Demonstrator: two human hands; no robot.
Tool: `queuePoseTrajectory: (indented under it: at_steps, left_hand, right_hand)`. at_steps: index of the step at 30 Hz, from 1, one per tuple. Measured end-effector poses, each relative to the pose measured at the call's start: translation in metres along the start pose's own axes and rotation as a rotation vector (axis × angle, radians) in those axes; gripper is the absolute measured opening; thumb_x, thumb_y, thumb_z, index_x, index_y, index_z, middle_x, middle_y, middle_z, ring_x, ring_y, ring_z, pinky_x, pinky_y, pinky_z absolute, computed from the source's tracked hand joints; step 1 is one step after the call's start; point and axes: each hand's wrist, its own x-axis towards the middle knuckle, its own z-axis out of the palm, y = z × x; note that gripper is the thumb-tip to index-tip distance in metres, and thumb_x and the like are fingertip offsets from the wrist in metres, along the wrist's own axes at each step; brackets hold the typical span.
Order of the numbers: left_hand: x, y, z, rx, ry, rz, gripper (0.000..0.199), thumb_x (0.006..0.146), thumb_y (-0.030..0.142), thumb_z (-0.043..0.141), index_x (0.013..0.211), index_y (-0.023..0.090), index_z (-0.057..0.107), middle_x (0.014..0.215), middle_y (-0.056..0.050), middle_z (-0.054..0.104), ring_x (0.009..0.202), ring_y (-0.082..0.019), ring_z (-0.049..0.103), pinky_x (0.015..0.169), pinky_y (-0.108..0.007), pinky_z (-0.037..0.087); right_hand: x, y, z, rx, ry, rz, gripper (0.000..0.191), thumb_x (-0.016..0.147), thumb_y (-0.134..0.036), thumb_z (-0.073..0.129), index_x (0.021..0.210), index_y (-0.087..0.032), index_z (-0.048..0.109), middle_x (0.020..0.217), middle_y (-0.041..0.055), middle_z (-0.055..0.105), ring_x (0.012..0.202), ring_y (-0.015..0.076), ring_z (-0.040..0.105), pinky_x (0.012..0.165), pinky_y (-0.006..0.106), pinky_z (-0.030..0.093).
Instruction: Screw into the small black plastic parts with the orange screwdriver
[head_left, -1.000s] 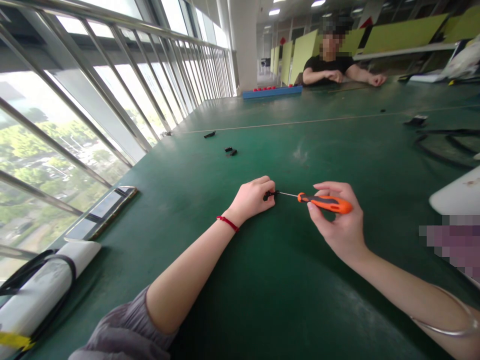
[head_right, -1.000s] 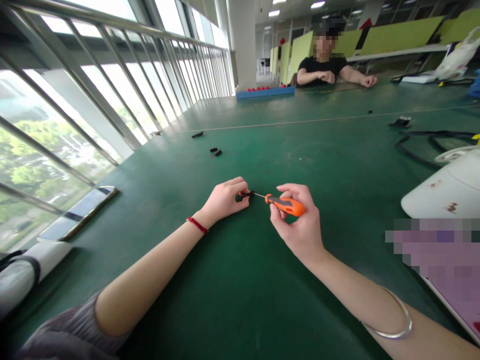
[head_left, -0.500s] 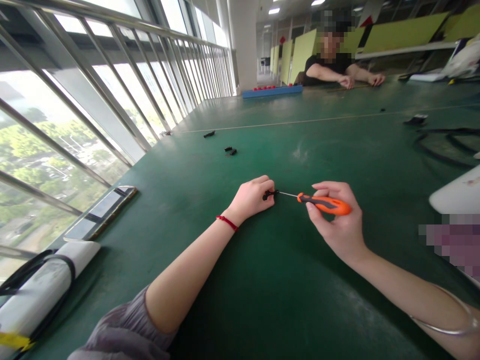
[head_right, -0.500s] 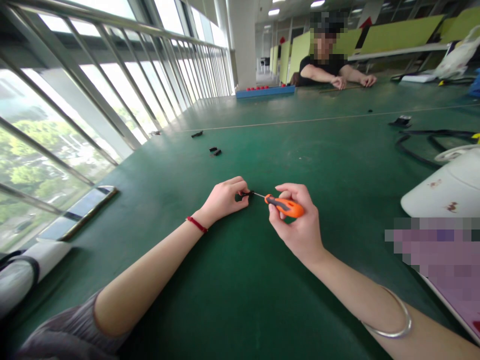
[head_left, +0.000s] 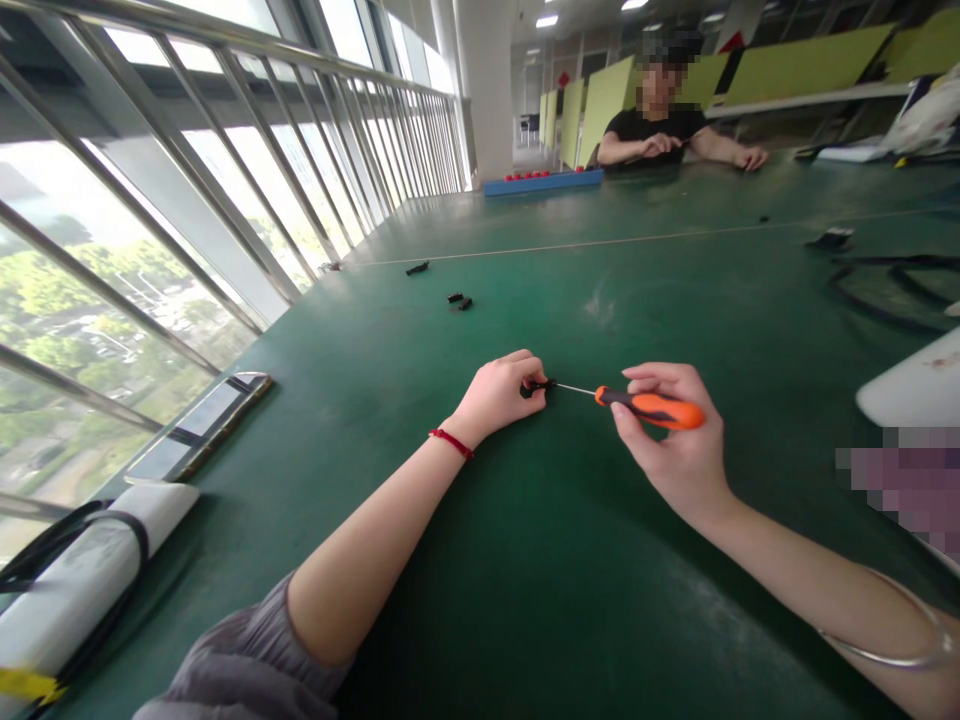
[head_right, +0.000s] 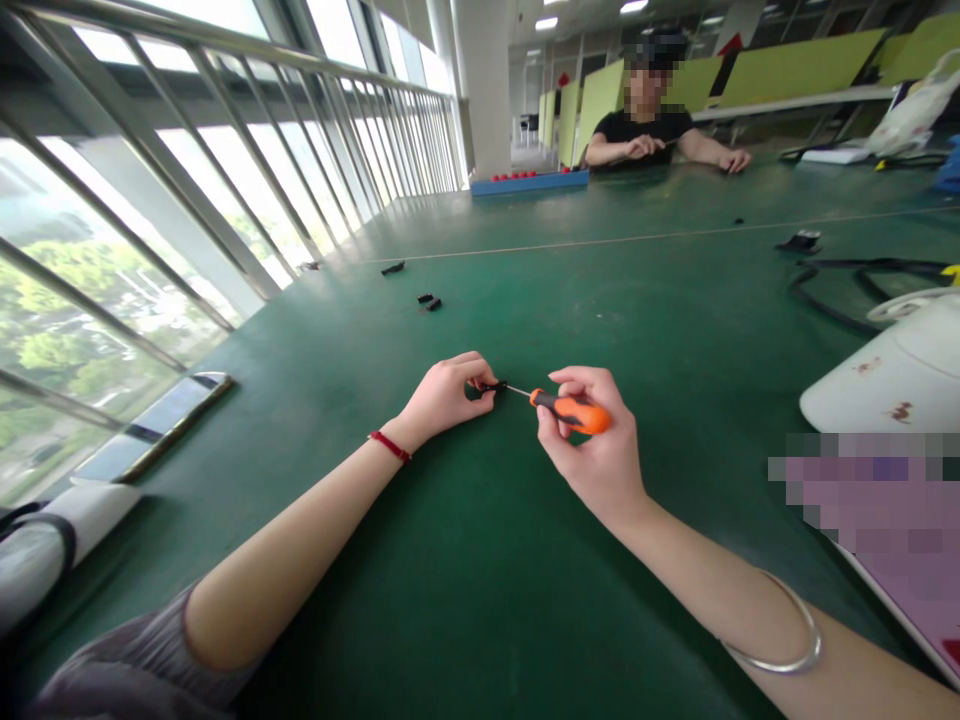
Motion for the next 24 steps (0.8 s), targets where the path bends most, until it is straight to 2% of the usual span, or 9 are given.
queuePoseTrajectory:
  at_steps: [3, 7, 10, 15, 19, 22, 24]
  left_hand:
    - [-0.0002, 0.0005, 0.0001, -0.004, 0.006, -0.006, 0.004, 0.072, 0.015, 0.056, 0.074, 0.016, 0.058, 0.083, 0.000, 0.060, 0.069, -0.011, 0.058, 0.063, -0.021, 0.047]
    - [-0.0002, 0.0006, 0.0003, -0.009, 0.008, -0.008, 0.004, 0.072, 0.015, 0.056, 0.074, 0.016, 0.058, 0.083, 0.000, 0.060, 0.069, -0.011, 0.058, 0.063, -0.021, 0.047]
    - [0.0001, -0.0001, 0.0007, -0.006, 0.009, -0.005, 0.004, 0.071, 0.015, 0.056, 0.074, 0.016, 0.058, 0.082, 0.000, 0.060, 0.069, -0.011, 0.058, 0.063, -0.021, 0.047]
    - [-0.0001, -0.0011, 0.0012, -0.004, 0.012, 0.000, 0.004, 0.071, 0.015, 0.056, 0.074, 0.016, 0.058, 0.083, 0.000, 0.060, 0.069, -0.010, 0.058, 0.063, -0.021, 0.047]
    - [0.0000, -0.0008, 0.0013, -0.009, 0.008, -0.004, 0.004, 0.072, 0.015, 0.056, 0.075, 0.016, 0.059, 0.083, -0.001, 0.061, 0.069, -0.011, 0.058, 0.064, -0.021, 0.048]
    - [0.0000, -0.0007, 0.0014, -0.014, 0.011, 0.002, 0.004, 0.072, 0.015, 0.056, 0.074, 0.016, 0.058, 0.083, 0.000, 0.061, 0.068, -0.010, 0.058, 0.064, -0.021, 0.048]
    - [-0.0001, -0.0007, 0.0015, -0.015, 0.015, 0.004, 0.004, 0.072, 0.015, 0.056, 0.074, 0.016, 0.058, 0.082, 0.000, 0.061, 0.068, -0.010, 0.058, 0.063, -0.021, 0.047]
  right_hand:
    - [-0.0005, 0.0018, -0.0004, 0.025, -0.056, 0.020, 0.030, 0.074, -0.016, 0.062, 0.101, -0.022, 0.051, 0.069, -0.0033, 0.048, 0.057, 0.0122, 0.051, 0.054, 0.027, 0.046]
    - [-0.0020, -0.0002, -0.0015, -0.064, -0.121, 0.037, 0.011, 0.077, -0.021, 0.061, 0.086, -0.022, 0.055, 0.057, -0.0048, 0.053, 0.051, 0.0119, 0.053, 0.056, 0.027, 0.045]
    - [-0.0020, -0.0016, -0.0014, -0.068, -0.115, 0.048, 0.006, 0.078, -0.022, 0.061, 0.082, -0.021, 0.056, 0.066, -0.0013, 0.061, 0.056, 0.0128, 0.058, 0.056, 0.027, 0.046]
    - [-0.0013, 0.0030, 0.0004, -0.002, -0.026, 0.001, 0.022, 0.075, -0.016, 0.062, 0.095, -0.022, 0.055, 0.078, -0.0001, 0.054, 0.064, 0.0127, 0.055, 0.060, 0.027, 0.047]
    - [-0.0019, 0.0062, 0.0006, 0.039, -0.089, 0.021, 0.031, 0.075, -0.015, 0.061, 0.103, -0.023, 0.051, 0.072, -0.0028, 0.048, 0.061, 0.0126, 0.051, 0.059, 0.027, 0.045]
    - [-0.0023, 0.0039, -0.0004, -0.015, -0.134, 0.048, 0.019, 0.076, -0.018, 0.061, 0.094, -0.022, 0.054, 0.062, -0.0049, 0.050, 0.053, 0.0116, 0.051, 0.057, 0.027, 0.044]
    - [-0.0023, 0.0013, -0.0012, -0.050, -0.152, 0.057, 0.008, 0.078, -0.021, 0.061, 0.084, -0.022, 0.056, 0.061, -0.0036, 0.056, 0.054, 0.0125, 0.056, 0.059, 0.028, 0.045]
